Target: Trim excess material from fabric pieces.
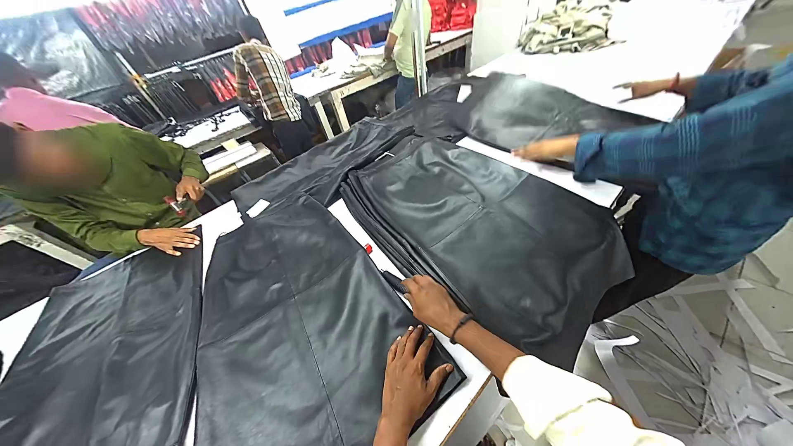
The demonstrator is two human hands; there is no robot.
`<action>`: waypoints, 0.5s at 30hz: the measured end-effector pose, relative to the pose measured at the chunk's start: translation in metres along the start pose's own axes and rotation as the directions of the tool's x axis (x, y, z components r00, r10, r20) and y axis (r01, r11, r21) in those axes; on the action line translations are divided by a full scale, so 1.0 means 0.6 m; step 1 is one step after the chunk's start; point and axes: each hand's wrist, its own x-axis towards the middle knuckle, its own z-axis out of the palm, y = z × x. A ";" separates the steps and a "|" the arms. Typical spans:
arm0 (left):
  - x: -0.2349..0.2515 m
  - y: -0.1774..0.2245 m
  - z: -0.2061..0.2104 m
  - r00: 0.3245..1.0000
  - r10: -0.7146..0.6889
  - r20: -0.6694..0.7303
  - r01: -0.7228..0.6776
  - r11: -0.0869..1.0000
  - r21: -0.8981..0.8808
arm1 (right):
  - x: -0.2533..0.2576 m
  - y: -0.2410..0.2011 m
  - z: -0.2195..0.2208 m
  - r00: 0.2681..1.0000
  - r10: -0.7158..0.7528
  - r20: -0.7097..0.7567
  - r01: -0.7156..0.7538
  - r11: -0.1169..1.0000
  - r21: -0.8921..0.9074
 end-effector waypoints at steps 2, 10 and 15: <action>-0.001 0.000 -0.002 1.000 -0.002 0.005 0.002 1.000 -0.006 | 0.047 -0.016 0.030 0.996 0.001 0.093 0.004 0.999 -0.053; -0.001 0.004 -0.009 0.997 -0.031 0.064 0.034 0.998 -0.052 | 0.119 -0.046 0.035 0.916 0.276 0.292 -0.291 0.957 0.008; -0.001 0.000 -0.006 0.999 -0.019 0.026 0.020 0.999 -0.042 | 0.135 -0.027 0.001 0.834 0.326 0.445 -0.421 0.897 0.133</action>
